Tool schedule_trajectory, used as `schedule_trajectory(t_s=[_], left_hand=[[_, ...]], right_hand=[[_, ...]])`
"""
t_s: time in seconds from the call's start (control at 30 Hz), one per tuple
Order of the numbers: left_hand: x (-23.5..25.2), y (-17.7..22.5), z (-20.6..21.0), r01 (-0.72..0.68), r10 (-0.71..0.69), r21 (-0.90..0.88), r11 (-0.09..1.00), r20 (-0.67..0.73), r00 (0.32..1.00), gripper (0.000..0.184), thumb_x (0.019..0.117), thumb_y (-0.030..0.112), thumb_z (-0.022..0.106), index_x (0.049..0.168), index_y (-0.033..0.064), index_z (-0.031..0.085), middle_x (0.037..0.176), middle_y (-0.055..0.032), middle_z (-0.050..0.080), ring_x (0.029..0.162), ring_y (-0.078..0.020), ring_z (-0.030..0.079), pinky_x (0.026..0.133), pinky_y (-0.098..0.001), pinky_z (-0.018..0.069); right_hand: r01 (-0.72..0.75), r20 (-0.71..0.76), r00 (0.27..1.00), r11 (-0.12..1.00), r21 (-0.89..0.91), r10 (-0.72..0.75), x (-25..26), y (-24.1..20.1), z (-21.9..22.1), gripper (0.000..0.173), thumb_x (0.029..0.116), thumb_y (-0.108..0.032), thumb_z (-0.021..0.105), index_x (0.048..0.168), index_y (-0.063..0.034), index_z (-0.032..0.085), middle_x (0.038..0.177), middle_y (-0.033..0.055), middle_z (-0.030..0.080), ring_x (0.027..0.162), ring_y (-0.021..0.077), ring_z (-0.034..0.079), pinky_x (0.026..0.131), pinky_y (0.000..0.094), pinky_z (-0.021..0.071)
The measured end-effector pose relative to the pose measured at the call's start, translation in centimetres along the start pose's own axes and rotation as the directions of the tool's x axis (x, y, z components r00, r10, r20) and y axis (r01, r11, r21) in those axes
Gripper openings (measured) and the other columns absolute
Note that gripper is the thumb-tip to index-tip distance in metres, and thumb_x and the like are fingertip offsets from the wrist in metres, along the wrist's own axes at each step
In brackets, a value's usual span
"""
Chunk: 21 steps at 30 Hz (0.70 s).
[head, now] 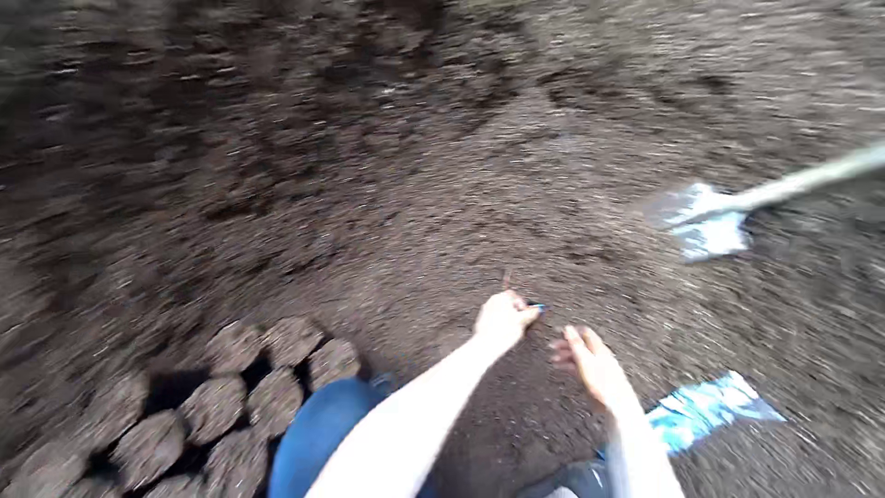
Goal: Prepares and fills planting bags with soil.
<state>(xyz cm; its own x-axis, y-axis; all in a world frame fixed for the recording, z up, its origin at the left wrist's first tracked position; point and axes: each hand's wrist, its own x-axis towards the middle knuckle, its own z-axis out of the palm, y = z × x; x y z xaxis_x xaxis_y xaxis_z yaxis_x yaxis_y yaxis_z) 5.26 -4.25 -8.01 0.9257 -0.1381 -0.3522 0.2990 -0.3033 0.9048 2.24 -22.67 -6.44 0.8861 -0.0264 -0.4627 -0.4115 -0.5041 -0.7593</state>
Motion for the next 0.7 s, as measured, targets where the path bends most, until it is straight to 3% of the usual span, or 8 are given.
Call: schedule_trajectory(t_s=[0.1,0.17,0.23,0.33,0.4,0.5,0.6,0.7], left_hand=[[0.1,-1.0,2.0,0.016,-0.006,-0.262,0.965,0.039,0.999,0.024,0.1026,0.02,0.063,0.105,-0.0036,0.06,0.095,-0.012,0.062,0.087,-0.0176,0.062,0.082,-0.037,0.0528],[0.2,-1.3,3.3,0.052,-0.044,-0.504,0.862,0.029,0.999,0.019,0.1075,0.018,0.054,0.11,-0.0015,0.057,0.093,-0.01,0.064,0.083,-0.016,0.066,0.078,-0.0353,0.0573],[0.5,-1.4,3.8,0.048,-0.055,-0.599,0.799,0.007,0.998,0.015,0.1085,0.016,0.05,0.107,0.0011,0.055,0.087,-0.008,0.063,0.076,-0.016,0.065,0.071,-0.0349,0.0572],[1.2,-1.1,3.1,0.015,-0.022,-0.438,0.899,-0.012,1.0,0.014,0.1036,0.009,0.058,0.094,0.0055,0.049,0.08,-0.0033,0.057,0.072,-0.0119,0.059,0.07,-0.0305,0.0531],[1.8,-1.0,2.5,0.007,-0.001,-0.306,0.952,0.022,1.0,0.02,0.0994,0.01,0.066,0.091,0.0072,0.047,0.078,-0.0009,0.052,0.07,-0.0091,0.054,0.068,-0.0272,0.0489],[2.5,-0.2,2.4,-0.027,0.043,-0.167,0.986,0.095,0.995,0.024,0.0977,0.014,0.07,0.097,0.0084,0.047,0.076,0.0015,0.05,0.064,-0.0068,0.052,0.062,-0.0238,0.0472],[2.3,1.6,2.5,0.143,-0.133,-0.034,0.989,0.21,0.969,0.043,0.1083,0.038,0.052,0.13,0.0016,0.055,0.106,-0.0127,0.063,0.085,-0.0181,0.062,0.077,-0.0354,0.0521],[2.8,2.3,3.0,0.259,-0.239,-0.047,0.965,0.253,0.938,0.041,0.1078,0.038,0.054,0.13,0.0037,0.059,0.114,-0.0131,0.064,0.093,-0.019,0.063,0.081,-0.0367,0.0519]], right_hand=[[-0.091,0.125,0.991,0.887,0.453,0.038,0.1,-0.7,2.5,0.051,0.1118,-0.035,0.039,0.15,-0.0001,0.037,0.12,0.0192,0.064,0.099,0.0268,0.07,0.084,0.0444,0.0606],[-0.148,0.161,0.985,0.754,0.64,0.056,0.7,-0.4,3.9,0.047,0.1098,-0.033,0.047,0.145,-0.0026,0.041,0.113,0.0147,0.066,0.093,0.0225,0.069,0.081,0.0403,0.0594],[-0.132,0.143,0.989,0.687,0.715,0.042,1.5,-0.1,4.2,0.034,0.1086,-0.025,0.051,0.136,-0.0037,0.048,0.099,0.0096,0.066,0.08,0.0165,0.066,0.071,0.0333,0.0572],[0.041,0.031,0.998,0.918,0.395,-0.058,2.9,0.5,2.4,0.026,0.1067,-0.02,0.055,0.12,0.0026,0.058,0.089,0.0071,0.064,0.07,0.0115,0.062,0.066,0.0284,0.0546],[0.072,0.003,0.997,0.986,0.153,-0.073,4.0,1.1,0.5,0.03,0.1065,-0.026,0.055,0.114,0.003,0.062,0.089,0.01,0.064,0.073,0.0161,0.062,0.071,0.0359,0.0542],[0.064,-0.003,0.998,0.962,0.264,-0.065,5.1,1.6,-1.7,0.024,0.1078,-0.022,0.053,0.111,0.001,0.059,0.083,0.0041,0.06,0.064,0.0088,0.058,0.062,0.026,0.052],[0.066,0.001,0.997,0.926,0.372,-0.072,5.3,1.9,-3.0,0.021,0.1088,-0.02,0.051,0.113,-0.0005,0.057,0.081,0.0023,0.059,0.061,0.0066,0.057,0.058,0.0224,0.0505],[0.079,0.012,0.996,0.918,0.389,-0.091,5.3,2.4,-3.4,0.026,0.1106,-0.022,0.046,0.121,-0.0003,0.056,0.086,0.0035,0.061,0.067,0.0074,0.06,0.063,0.0235,0.0528]])
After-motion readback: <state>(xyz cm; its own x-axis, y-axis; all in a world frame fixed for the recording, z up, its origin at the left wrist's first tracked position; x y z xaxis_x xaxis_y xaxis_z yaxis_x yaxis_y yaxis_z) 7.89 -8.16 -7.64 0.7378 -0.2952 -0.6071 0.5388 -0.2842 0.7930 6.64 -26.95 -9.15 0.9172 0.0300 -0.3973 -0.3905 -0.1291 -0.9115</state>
